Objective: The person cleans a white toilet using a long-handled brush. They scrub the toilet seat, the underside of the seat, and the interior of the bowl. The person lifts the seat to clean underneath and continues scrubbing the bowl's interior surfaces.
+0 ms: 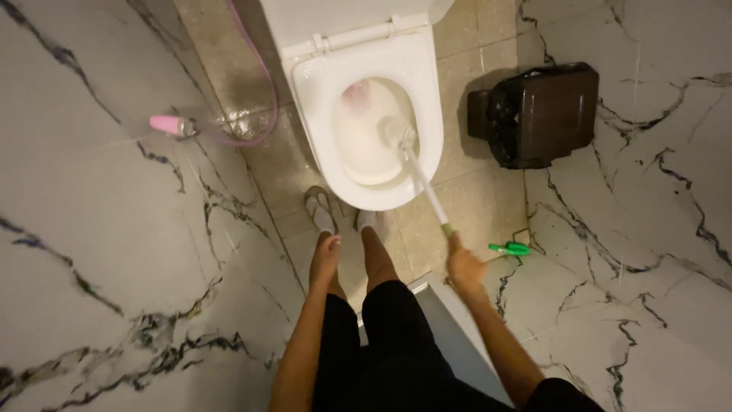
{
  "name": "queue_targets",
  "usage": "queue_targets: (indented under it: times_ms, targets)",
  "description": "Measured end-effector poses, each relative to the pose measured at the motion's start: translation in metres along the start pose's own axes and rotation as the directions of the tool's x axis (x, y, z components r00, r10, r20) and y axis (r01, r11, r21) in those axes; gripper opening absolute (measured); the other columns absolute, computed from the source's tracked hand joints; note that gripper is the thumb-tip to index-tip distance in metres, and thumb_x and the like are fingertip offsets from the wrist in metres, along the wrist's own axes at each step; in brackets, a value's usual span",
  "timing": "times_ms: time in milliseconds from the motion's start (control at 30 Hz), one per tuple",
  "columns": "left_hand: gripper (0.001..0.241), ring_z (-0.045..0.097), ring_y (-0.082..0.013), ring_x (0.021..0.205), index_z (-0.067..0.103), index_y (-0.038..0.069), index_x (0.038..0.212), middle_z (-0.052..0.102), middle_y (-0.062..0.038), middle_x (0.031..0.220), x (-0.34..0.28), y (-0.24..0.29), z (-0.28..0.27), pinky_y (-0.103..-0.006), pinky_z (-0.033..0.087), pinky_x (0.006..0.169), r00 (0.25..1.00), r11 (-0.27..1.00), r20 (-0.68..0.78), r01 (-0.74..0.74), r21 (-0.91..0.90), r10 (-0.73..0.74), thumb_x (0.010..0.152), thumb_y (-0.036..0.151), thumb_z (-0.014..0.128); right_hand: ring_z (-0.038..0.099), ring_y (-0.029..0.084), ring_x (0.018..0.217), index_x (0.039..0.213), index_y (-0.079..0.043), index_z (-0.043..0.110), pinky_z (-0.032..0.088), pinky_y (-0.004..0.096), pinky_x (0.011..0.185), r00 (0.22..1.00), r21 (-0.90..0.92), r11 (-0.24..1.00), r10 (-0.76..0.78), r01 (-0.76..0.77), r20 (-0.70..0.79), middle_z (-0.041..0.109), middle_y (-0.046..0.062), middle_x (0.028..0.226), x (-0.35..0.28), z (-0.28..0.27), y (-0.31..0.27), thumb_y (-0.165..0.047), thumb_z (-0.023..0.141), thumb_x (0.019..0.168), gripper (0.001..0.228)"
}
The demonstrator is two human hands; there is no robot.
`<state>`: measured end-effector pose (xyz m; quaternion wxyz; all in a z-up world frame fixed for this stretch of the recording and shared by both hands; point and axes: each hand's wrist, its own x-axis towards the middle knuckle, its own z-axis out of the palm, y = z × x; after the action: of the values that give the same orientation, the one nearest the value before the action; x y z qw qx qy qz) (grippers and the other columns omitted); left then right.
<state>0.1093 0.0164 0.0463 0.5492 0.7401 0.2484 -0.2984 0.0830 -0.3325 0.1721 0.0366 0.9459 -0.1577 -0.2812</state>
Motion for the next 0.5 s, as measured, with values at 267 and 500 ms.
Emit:
queue_targets:
  times_ms: [267,500]
  targets:
    - [0.032,0.069,-0.0274,0.105,0.071,0.010,0.123,0.073,-0.013,0.114,-0.013,0.000,-0.012,-0.0374,0.052,0.091,0.999,0.995,0.011,0.032,-0.095,-0.031,0.099,0.028,0.057,0.049,0.018,0.043,0.128,-0.016,0.063,0.040,0.034,0.038,0.825,0.810,0.389,-0.182,-0.439,0.535,0.053,0.005,0.061,0.009,-0.023,-0.129,-0.045,0.049,0.105,0.040]
    - [0.029,0.072,-0.0253,0.093,0.073,0.013,0.119,0.076,-0.012,0.102,-0.017,-0.027,0.010,-0.0357,0.054,0.084,0.997,0.997,-0.079,0.014,-0.078,-0.020,0.098,0.026,0.058,0.048,0.013,0.043,0.144,-0.022,0.054,0.040,0.030,0.037,0.791,0.860,0.104,-0.350,-0.500,0.502,0.053,0.000,0.065,0.070,-0.076,-0.165,-0.040,0.051,0.106,0.042]
